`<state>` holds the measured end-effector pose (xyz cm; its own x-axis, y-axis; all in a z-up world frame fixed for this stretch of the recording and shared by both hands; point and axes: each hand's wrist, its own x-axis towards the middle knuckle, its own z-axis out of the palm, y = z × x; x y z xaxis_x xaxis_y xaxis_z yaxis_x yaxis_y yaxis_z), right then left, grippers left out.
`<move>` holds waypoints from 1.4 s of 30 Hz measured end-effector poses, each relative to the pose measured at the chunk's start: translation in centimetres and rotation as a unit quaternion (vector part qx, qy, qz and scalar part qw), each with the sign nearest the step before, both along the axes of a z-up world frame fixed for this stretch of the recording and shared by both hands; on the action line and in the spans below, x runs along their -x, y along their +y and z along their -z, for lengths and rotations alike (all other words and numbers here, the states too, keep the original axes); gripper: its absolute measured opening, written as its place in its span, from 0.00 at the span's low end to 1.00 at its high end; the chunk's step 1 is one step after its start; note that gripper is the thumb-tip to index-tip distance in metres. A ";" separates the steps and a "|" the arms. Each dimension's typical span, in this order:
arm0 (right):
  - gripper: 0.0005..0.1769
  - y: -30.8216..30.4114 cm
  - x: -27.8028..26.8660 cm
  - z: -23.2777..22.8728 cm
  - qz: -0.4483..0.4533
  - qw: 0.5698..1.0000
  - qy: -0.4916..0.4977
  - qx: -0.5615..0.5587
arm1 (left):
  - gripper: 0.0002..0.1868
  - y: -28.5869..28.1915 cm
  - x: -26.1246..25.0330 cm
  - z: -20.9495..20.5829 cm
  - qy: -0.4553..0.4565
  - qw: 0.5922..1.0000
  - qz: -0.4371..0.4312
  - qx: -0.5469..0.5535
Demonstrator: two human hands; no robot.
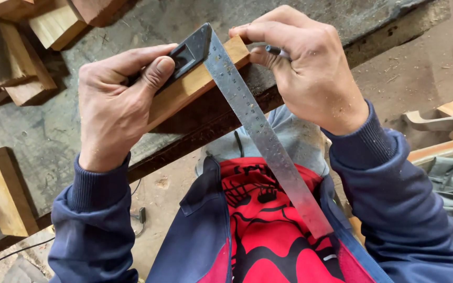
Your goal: The person measures and marks multiple small wooden blocks using a metal L-square ruler and a pen. They repeatedly pick up a block, align the ruler, draw a line, and place the block back on the workbench.
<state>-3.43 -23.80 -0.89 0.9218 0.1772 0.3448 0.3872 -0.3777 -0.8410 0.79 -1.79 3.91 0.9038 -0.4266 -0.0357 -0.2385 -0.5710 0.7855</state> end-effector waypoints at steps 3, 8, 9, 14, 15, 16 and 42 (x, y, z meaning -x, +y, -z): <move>0.16 0.0 0.0 -0.1 0.005 0.999 -0.015 0.032 | 0.08 0.0 0.0 0.0 0.000 1.000 0.005 0.011; 0.16 -0.1 0.0 0.1 0.006 0.999 -0.024 0.037 | 0.08 0.1 0.0 0.2 -0.007 1.000 0.006 0.002; 0.16 -0.1 0.0 0.1 0.007 0.999 -0.025 0.036 | 0.08 0.1 0.0 0.2 -0.008 1.000 0.007 0.001; 0.20 -0.1 0.0 0.4 0.009 0.999 -0.026 0.031 | 0.09 0.1 0.0 0.3 -0.014 1.000 0.008 -0.005; 0.20 -0.1 -0.1 0.4 0.010 0.999 -0.025 0.030 | 0.09 0.1 0.0 0.3 -0.014 1.000 0.009 -0.006; 0.18 -0.1 -0.1 0.5 0.011 0.999 -0.027 0.033 | 0.08 0.0 0.0 0.3 -0.009 1.000 0.006 -0.001; 0.19 -0.3 0.0 0.4 0.004 1.000 -0.025 -0.002 | 0.09 -0.3 0.2 0.0 0.012 1.000 -0.015 -0.025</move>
